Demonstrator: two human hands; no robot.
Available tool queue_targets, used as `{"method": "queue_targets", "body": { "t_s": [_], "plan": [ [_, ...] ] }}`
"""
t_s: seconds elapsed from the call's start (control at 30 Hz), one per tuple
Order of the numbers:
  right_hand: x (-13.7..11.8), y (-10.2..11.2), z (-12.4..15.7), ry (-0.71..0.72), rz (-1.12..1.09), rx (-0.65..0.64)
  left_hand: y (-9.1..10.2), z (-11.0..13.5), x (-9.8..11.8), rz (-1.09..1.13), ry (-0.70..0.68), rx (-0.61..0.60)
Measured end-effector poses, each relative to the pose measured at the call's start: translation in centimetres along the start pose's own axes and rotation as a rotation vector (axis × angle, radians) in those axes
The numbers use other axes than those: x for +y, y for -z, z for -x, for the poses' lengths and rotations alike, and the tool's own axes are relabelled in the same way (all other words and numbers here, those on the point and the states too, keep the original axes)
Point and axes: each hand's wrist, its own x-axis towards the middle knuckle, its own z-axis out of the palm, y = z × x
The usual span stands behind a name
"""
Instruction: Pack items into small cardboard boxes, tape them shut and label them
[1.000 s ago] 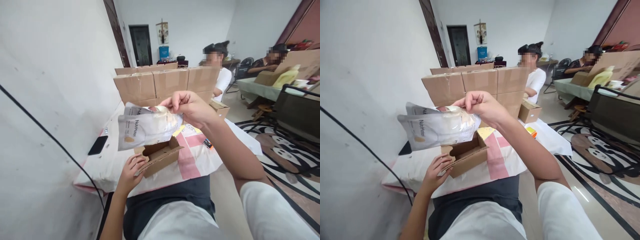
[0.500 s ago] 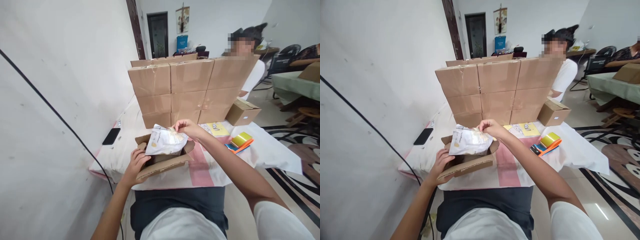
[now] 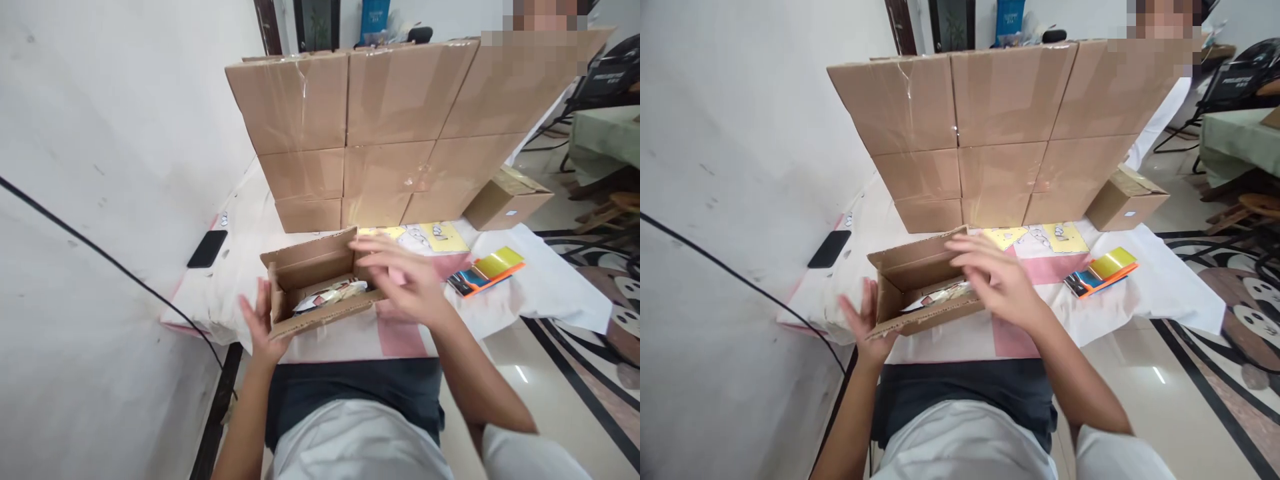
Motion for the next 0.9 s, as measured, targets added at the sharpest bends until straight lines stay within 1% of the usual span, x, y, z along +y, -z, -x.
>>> {"method": "queue_targets", "body": {
  "t_s": [0.03, 0.07, 0.1, 0.13, 0.17, 0.23, 0.27, 0.3, 0.33, 0.4, 0.47, 0.5, 0.57, 0.63, 0.67, 0.7, 0.77, 0.8, 0.83, 0.87, 0.9],
  "plan": [
    [0.4, 0.6, 1.0, -0.022, -0.004, 0.208, 0.2, -0.2, 0.1, 0.05, -0.044, -0.001],
    [1.0, 0.8, 2.0, -0.056, -0.025, 0.367, 0.3, -0.4, 0.3, 0.086, -0.094, -0.005],
    [1.8, 0.8, 3.0, -0.103, -0.059, 0.453, 0.4, -0.6, 0.4, 0.107, -0.138, -0.011],
    [2.7, 0.4, 4.1, -0.161, -0.094, 0.462, 0.4, -0.8, 0.5, 0.117, -0.16, -0.014],
    [3.6, -0.2, 5.2, -0.225, -0.125, 0.41, 0.3, -0.9, 0.7, 0.138, -0.149, 0.001],
    [4.8, -1.7, 6.9, -0.321, -0.175, 0.242, -0.1, -1.1, 1.1, 0.215, -0.044, 0.07],
    [5.1, -2.3, 7.5, -0.342, -0.188, 0.173, -0.3, -1.1, 1.5, 0.248, 0.021, 0.104],
    [5.1, -2.8, 7.8, -0.344, -0.189, 0.131, -0.5, -1.2, 1.8, 0.269, 0.075, 0.132],
    [5.0, -3.1, 7.9, -0.329, -0.176, 0.125, -0.7, -1.3, 2.2, 0.277, 0.109, 0.147],
    [4.7, -3.0, 7.1, -0.29, -0.11, 0.193, -0.9, -1.6, 2.8, 0.261, 0.125, 0.145],
    [4.6, -2.4, 5.5, -0.261, -0.071, 0.241, -0.9, -2.0, 3.3, 0.237, 0.12, 0.134],
    [4.7, -2.2, 4.6, -0.242, -0.082, 0.225, -0.7, -2.2, 3.5, 0.223, 0.11, 0.131],
    [5.0, -1.8, 3.0, -0.209, -0.114, 0.135, -0.2, -2.6, 3.7, 0.176, 0.076, 0.131],
    [5.1, -2.0, 2.2, -0.187, -0.066, 0.046, 0.6, -3.0, 4.1, 0.062, 0.01, 0.125],
    [5.1, -2.3, 2.2, -0.178, -0.008, 0.025, 1.0, -3.3, 4.3, -0.029, -0.042, 0.098],
    [5.0, -2.7, 2.4, -0.169, 0.053, 0.014, 1.5, -3.5, 4.6, -0.13, -0.107, 0.035],
    [4.9, -3.5, 3.5, -0.15, 0.117, 0.021, 2.1, -4.1, 5.3, -0.309, -0.249, -0.154],
    [4.8, -3.8, 4.2, -0.14, 0.104, 0.045, 2.3, -4.4, 5.6, -0.37, -0.303, -0.234],
    [4.8, -4.0, 5.0, -0.132, 0.063, 0.088, 2.3, -4.7, 6.1, -0.414, -0.338, -0.286],
    [5.0, -3.9, 5.9, -0.136, 0.009, 0.149, 2.2, -4.9, 6.5, -0.448, -0.356, -0.305],
    [5.3, -3.7, 6.9, -0.151, -0.038, 0.244, 1.9, -5.0, 6.9, -0.482, -0.363, -0.295]
  ]
}}
